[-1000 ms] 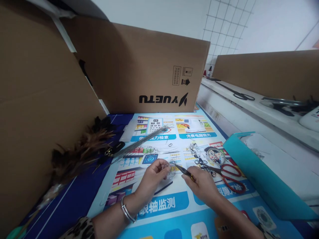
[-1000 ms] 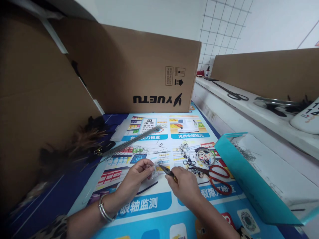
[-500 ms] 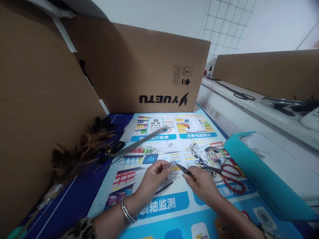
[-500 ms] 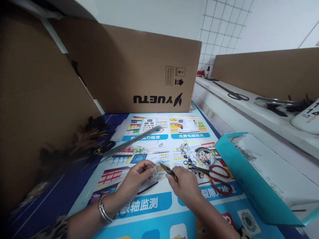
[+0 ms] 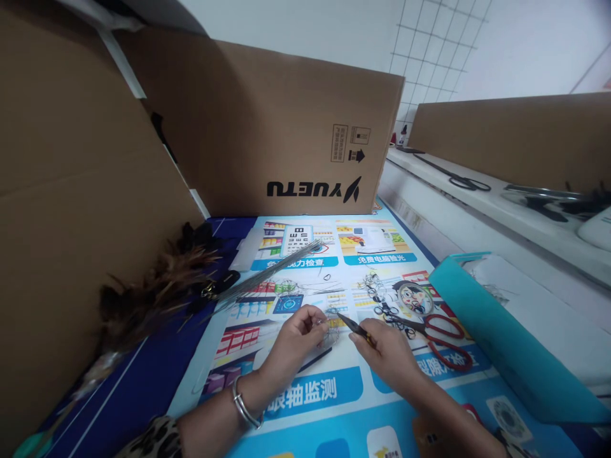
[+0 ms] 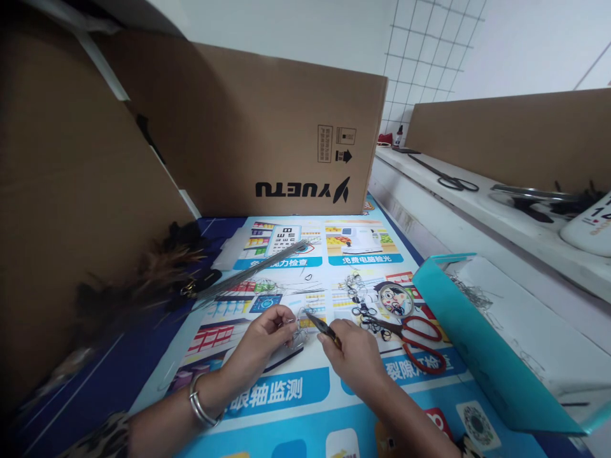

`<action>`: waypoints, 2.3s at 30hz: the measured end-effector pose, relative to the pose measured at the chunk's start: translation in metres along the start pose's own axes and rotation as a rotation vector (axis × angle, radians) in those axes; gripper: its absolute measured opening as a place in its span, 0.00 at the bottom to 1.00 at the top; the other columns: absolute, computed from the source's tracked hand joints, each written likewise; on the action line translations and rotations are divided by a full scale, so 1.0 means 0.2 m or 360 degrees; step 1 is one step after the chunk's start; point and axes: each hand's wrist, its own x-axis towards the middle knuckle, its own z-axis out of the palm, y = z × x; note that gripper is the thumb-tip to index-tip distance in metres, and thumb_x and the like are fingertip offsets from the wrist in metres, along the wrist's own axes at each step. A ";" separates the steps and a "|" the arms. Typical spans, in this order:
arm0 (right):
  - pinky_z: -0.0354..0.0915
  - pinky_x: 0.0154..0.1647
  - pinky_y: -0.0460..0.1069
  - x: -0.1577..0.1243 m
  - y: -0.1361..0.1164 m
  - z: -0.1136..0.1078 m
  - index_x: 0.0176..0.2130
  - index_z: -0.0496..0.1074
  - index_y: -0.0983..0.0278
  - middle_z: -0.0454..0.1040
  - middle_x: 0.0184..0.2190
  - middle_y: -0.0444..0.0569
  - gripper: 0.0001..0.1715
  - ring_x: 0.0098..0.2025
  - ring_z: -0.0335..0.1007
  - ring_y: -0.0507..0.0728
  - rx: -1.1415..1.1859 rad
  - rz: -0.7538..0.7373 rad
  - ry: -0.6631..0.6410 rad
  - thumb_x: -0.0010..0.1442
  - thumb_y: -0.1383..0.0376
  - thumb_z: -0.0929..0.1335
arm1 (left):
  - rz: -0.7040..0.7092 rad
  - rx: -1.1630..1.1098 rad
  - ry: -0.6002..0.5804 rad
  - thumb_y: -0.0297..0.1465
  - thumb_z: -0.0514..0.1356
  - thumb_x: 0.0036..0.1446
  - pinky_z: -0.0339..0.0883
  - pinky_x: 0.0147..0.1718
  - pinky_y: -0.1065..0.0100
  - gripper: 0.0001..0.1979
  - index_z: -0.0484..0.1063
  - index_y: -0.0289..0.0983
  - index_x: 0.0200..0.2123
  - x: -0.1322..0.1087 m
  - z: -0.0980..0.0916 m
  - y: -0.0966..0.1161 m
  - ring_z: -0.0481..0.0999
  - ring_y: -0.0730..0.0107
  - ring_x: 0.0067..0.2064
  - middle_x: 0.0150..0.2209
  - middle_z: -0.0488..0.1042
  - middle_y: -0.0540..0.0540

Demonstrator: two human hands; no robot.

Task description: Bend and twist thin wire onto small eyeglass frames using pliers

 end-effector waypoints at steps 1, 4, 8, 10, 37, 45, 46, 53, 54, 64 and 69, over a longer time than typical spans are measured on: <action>0.45 0.21 0.44 0.00 0.00 0.00 0.28 0.61 0.63 0.65 0.24 0.43 0.14 0.24 0.59 0.49 -0.0003 0.0009 0.0002 0.60 0.57 0.58 | -0.0005 -0.0008 -0.0003 0.31 0.59 0.51 0.58 0.25 0.74 0.06 0.64 0.36 0.30 0.00 0.00 0.00 0.63 0.78 0.24 0.25 0.64 0.53; 0.45 0.21 0.44 0.00 0.00 0.00 0.27 0.60 0.63 0.65 0.23 0.42 0.15 0.23 0.59 0.49 -0.0012 0.0027 0.0004 0.60 0.56 0.58 | -0.0023 -0.0002 -0.0006 0.30 0.59 0.50 0.58 0.24 0.75 0.06 0.64 0.36 0.29 0.00 0.00 0.00 0.63 0.78 0.24 0.24 0.63 0.53; 0.45 0.22 0.43 0.00 0.00 0.01 0.27 0.60 0.63 0.65 0.24 0.42 0.15 0.24 0.59 0.49 -0.0004 0.0013 -0.0022 0.60 0.57 0.58 | -0.0057 -0.0029 -0.0003 0.31 0.60 0.48 0.58 0.24 0.75 0.07 0.64 0.36 0.29 0.00 0.00 0.01 0.63 0.78 0.24 0.24 0.63 0.53; 0.45 0.22 0.43 0.00 0.00 0.01 0.28 0.60 0.63 0.66 0.25 0.43 0.14 0.24 0.59 0.49 0.0007 0.0010 -0.0030 0.60 0.57 0.58 | -0.0062 -0.0061 -0.0005 0.31 0.60 0.48 0.58 0.24 0.75 0.07 0.64 0.36 0.30 0.00 0.01 0.02 0.63 0.78 0.24 0.25 0.63 0.54; 0.49 0.25 0.44 0.00 0.00 0.01 0.32 0.64 0.63 0.68 0.29 0.46 0.14 0.30 0.63 0.52 -0.0163 -0.0027 0.0061 0.61 0.57 0.58 | -0.0025 -0.0083 -0.0041 0.30 0.59 0.50 0.60 0.24 0.75 0.06 0.64 0.36 0.31 0.00 0.00 0.01 0.62 0.78 0.25 0.27 0.61 0.52; 0.50 0.26 0.45 -0.01 -0.01 0.02 0.33 0.65 0.63 0.69 0.30 0.46 0.14 0.31 0.64 0.53 -0.0230 -0.0035 0.0058 0.61 0.57 0.58 | -0.0036 -0.0078 -0.0067 0.30 0.59 0.51 0.59 0.24 0.75 0.07 0.62 0.36 0.31 0.00 0.00 0.01 0.61 0.79 0.25 0.26 0.59 0.53; 0.50 0.26 0.45 -0.01 -0.01 0.02 0.33 0.65 0.63 0.69 0.30 0.46 0.14 0.31 0.64 0.53 -0.0237 -0.0041 0.0061 0.61 0.57 0.58 | -0.0034 -0.0066 -0.0066 0.30 0.59 0.51 0.59 0.24 0.75 0.07 0.62 0.36 0.31 0.00 0.00 0.01 0.61 0.79 0.25 0.26 0.59 0.54; 0.51 0.28 0.45 -0.01 0.01 -0.01 0.35 0.66 0.63 0.69 0.32 0.48 0.15 0.33 0.64 0.54 -0.0303 -0.0061 0.0163 0.61 0.57 0.58 | -0.0017 0.0008 -0.0065 0.30 0.58 0.51 0.57 0.25 0.75 0.07 0.61 0.36 0.31 0.00 0.00 0.00 0.60 0.78 0.26 0.25 0.60 0.54; 0.51 0.28 0.45 -0.01 0.01 -0.01 0.35 0.66 0.63 0.69 0.31 0.47 0.14 0.33 0.64 0.54 -0.0296 -0.0067 0.0153 0.61 0.57 0.58 | -0.0015 0.0009 -0.0067 0.30 0.59 0.51 0.57 0.25 0.76 0.07 0.61 0.36 0.31 0.00 0.00 0.00 0.60 0.78 0.26 0.25 0.59 0.54; 0.49 0.29 0.47 -0.01 0.01 0.02 0.34 0.66 0.64 0.68 0.30 0.48 0.13 0.32 0.62 0.54 -0.0427 -0.0144 0.0212 0.61 0.60 0.58 | -0.0035 -0.0021 -0.0060 0.29 0.59 0.50 0.55 0.23 0.76 0.08 0.61 0.36 0.31 0.00 0.01 0.00 0.60 0.79 0.25 0.26 0.59 0.54; 0.49 0.31 0.48 -0.02 0.00 0.02 0.33 0.67 0.64 0.67 0.29 0.50 0.14 0.33 0.61 0.55 -0.0524 -0.0235 0.0292 0.62 0.60 0.58 | -0.0030 -0.0022 -0.0049 0.29 0.59 0.50 0.57 0.23 0.76 0.07 0.61 0.35 0.31 0.01 0.01 0.00 0.61 0.79 0.25 0.26 0.60 0.54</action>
